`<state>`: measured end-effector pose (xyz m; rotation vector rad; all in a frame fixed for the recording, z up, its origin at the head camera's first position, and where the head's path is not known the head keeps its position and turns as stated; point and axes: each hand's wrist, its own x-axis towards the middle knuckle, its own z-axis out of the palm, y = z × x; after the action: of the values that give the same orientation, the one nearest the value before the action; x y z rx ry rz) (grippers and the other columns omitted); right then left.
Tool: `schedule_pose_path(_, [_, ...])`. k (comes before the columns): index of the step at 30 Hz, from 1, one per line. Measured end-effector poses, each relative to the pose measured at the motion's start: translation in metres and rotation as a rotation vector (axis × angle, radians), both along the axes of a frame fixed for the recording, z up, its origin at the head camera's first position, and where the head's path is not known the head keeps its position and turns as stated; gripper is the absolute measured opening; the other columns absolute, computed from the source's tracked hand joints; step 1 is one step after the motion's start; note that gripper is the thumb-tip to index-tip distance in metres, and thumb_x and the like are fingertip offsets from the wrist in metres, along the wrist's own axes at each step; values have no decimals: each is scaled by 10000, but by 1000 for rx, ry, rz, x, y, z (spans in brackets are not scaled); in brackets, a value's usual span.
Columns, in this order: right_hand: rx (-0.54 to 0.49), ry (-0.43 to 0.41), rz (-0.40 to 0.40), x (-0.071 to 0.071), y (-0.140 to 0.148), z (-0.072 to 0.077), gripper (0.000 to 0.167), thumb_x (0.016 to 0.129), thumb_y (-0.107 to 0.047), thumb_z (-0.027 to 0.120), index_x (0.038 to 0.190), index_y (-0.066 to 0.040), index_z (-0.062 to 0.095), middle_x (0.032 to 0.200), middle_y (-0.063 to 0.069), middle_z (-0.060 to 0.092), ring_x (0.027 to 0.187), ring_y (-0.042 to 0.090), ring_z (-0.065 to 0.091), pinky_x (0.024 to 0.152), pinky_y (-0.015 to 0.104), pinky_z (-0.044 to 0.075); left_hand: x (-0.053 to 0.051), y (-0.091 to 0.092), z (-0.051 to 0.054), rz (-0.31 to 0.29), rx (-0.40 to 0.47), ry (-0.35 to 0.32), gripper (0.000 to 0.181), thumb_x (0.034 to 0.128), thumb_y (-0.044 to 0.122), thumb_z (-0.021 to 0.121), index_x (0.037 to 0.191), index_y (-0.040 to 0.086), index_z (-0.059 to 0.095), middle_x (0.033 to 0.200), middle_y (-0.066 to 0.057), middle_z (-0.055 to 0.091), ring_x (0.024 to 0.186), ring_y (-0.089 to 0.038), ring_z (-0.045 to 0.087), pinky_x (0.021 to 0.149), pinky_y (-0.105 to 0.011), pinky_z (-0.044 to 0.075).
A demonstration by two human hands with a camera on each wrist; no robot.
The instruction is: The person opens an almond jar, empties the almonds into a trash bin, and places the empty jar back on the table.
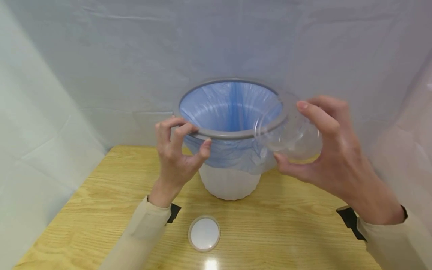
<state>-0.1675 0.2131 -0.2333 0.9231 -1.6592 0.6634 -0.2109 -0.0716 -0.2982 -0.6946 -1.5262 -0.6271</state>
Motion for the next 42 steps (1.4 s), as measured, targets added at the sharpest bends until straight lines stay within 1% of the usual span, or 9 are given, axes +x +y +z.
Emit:
schedule_pose_path(5, [-65, -128, 28, 6, 5, -1, 890, 761, -634, 753, 1156, 135, 539, 1110, 181, 643, 1167, 194, 566, 1078, 156, 441, 1, 1, 0, 0, -5, 1, 350, 919, 385, 693, 990, 54, 604, 982, -161, 552, 914, -356, 506, 832, -497, 448])
schedule_pose_path(8, [-152, -253, 178, 8, 8, 2, 876, 632, -405, 925, 1163, 187, 558, 1132, 111, 687, 1130, 128, 618, 1036, 168, 493, 1, 1, 1, -4, -6, 2, 351, 919, 384, 694, 991, 53, 604, 982, -161, 553, 912, -354, 507, 831, -496, 444])
schedule_pose_path(12, [-244, -330, 420, 8, 7, 4, 871, 504, -128, 987, 1166, 210, 534, 1111, 114, 719, 1046, 177, 679, 1000, 195, 527, 1, 2, 1, -8, -8, 7, 351, 924, 385, 692, 992, 52, 605, 983, -162, 554, 908, -353, 504, 828, -495, 444])
schedule_pose_path(19, [-249, -373, 523, 15, 4, 0, 790, 541, -86, 987, 1140, 212, 567, 1101, 96, 740, 1032, 170, 691, 979, 183, 526, 1, 4, 1, -10, -8, 4, 347, 926, 381, 693, 1001, 53, 604, 993, -163, 549, 912, -357, 492, 831, -498, 445])
schedule_pose_path(25, [-195, -340, 463, 22, 6, -10, 818, 640, -268, 978, 1142, 211, 545, 1139, 66, 710, 1046, 134, 674, 980, 156, 513, 1, 4, 1, -11, -13, 4, 347, 926, 379, 692, 1005, 53, 604, 994, -163, 548, 911, -352, 494, 827, -495, 446])
schedule_pose_path(32, [-170, -188, 461, 22, 4, -30, 764, 709, -312, 937, 1117, 137, 472, 1226, 203, 581, 1121, 117, 660, 983, 136, 497, 0, 5, 1, -11, -9, 8, 345, 926, 378, 691, 1002, 52, 605, 996, -165, 547, 906, -350, 495, 818, -493, 441])
schedule_pose_path(36, [-139, -132, 307, 24, 7, -37, 745, 752, -441, 885, 1112, 98, 517, 1164, 190, 624, 1156, 112, 611, 984, 115, 466, 0, 5, 0, -14, -5, 10, 343, 927, 377, 687, 998, 52, 605, 996, -165, 546, 907, -349, 494, 810, -489, 434])
schedule_pose_path(39, [-101, -171, 185, 29, 12, -38, 777, 751, -546, 847, 1068, 121, 605, 1113, 108, 665, 1142, 87, 575, 971, 106, 445, -1, 5, 0, -13, -5, 10, 344, 927, 378, 687, 999, 51, 605, 996, -165, 546, 909, -351, 494, 806, -487, 432])
schedule_pose_path(42, [-59, -206, 108, 33, 15, -42, 813, 753, -605, 815, 1016, 146, 648, 1093, 155, 649, 1163, 61, 549, 984, 111, 427, -1, 5, 0, -13, -7, 8, 347, 931, 381, 685, 1000, 51, 604, 996, -166, 546, 910, -353, 495, 806, -488, 432])
